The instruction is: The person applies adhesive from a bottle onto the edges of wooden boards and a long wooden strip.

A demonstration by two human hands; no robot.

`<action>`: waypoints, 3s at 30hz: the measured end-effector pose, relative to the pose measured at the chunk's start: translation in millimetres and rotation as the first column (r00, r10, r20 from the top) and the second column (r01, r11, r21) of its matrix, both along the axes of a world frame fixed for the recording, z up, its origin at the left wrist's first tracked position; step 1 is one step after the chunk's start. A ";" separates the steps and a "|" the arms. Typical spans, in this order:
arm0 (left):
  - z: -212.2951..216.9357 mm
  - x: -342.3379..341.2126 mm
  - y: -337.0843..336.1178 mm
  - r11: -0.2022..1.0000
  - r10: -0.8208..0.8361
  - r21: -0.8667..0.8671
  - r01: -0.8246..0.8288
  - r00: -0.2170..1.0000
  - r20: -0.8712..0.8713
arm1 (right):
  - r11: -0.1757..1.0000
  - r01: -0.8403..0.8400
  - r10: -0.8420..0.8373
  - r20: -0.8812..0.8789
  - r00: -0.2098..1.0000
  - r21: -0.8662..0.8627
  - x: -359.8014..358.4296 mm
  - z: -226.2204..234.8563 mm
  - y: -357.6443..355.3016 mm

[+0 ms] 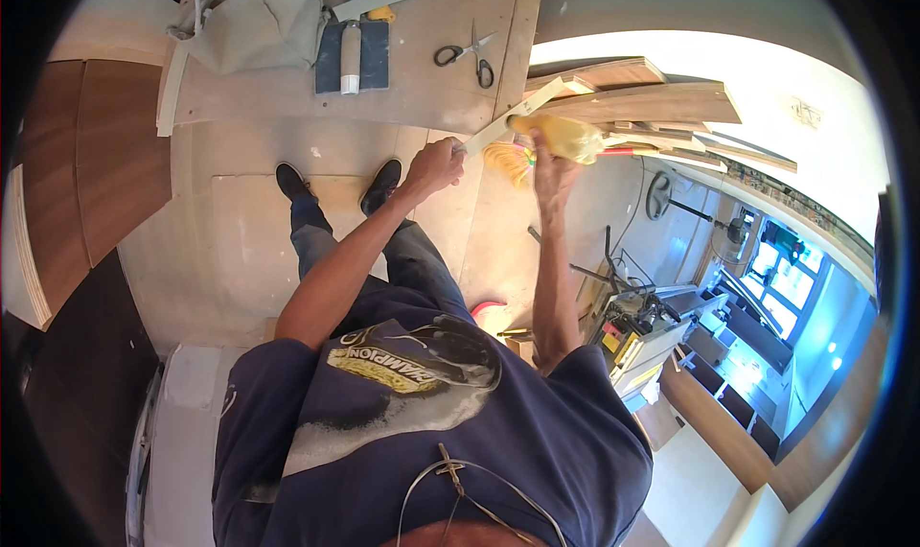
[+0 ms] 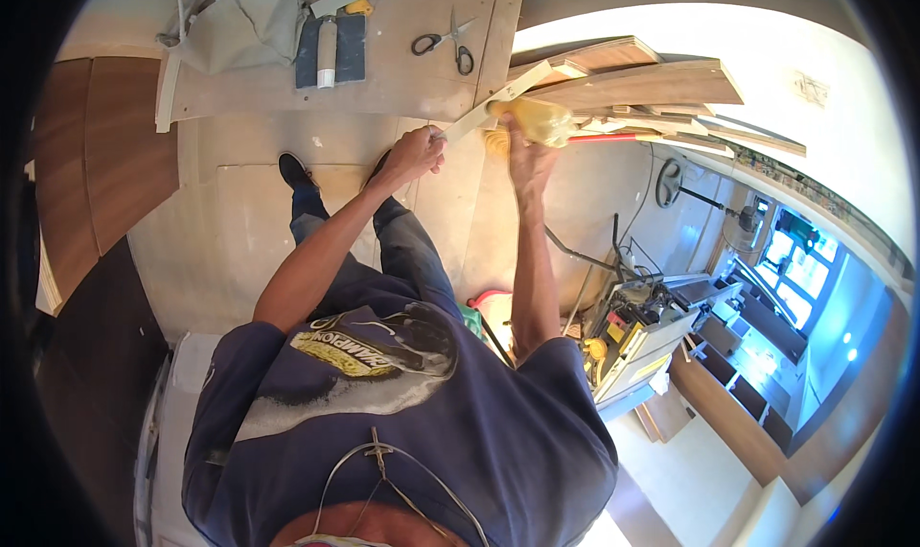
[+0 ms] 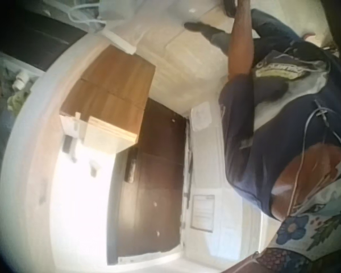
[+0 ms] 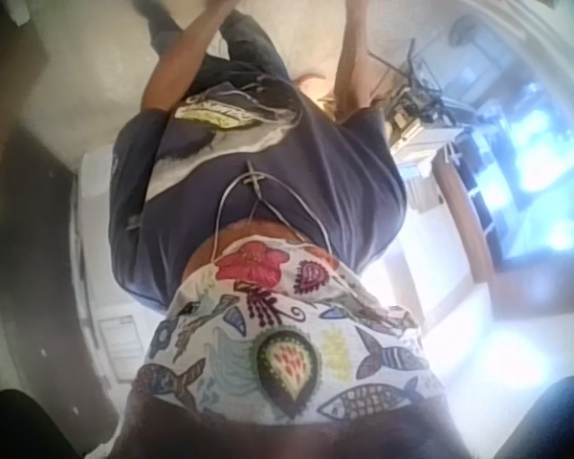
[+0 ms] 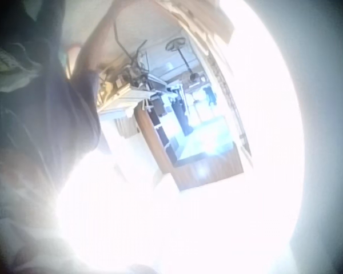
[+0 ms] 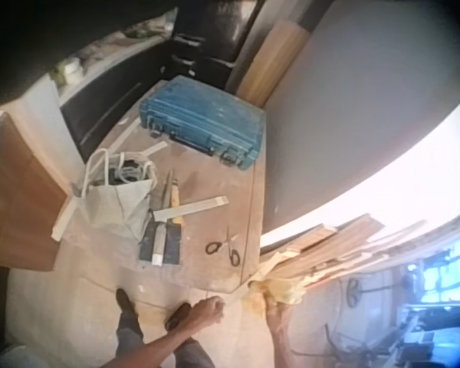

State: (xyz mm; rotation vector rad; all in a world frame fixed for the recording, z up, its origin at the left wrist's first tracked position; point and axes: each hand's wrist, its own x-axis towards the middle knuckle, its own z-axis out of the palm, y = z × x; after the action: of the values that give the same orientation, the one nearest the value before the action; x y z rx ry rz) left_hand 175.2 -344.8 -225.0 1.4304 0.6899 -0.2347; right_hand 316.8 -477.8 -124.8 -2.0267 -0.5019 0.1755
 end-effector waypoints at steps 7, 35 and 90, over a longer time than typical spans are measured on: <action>0.3 1.8 3.9 0.996 -0.078 0.033 0.079 0.997 -0.020 | 0.998 -0.053 0.052 0.053 0.997 0.016 -16.0 -17.0 12.1; 8.3 -9.6 4.5 0.998 -0.054 -0.029 0.054 0.999 0.004 | 0.997 -0.024 0.027 -0.054 0.998 0.067 4.9 -22.8 -6.2; -17.2 -3.0 -8.5 0.968 0.176 -0.199 -0.155 0.980 0.093 | 0.993 -0.118 0.119 -0.049 0.992 0.012 -16.7 -19.4 13.2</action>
State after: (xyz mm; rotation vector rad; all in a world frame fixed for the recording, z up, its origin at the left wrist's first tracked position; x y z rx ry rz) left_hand 172.2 -353.3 -242.2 1.1862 0.6739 -0.0873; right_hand 300.1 -464.6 -144.2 -1.9798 -0.5908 0.2944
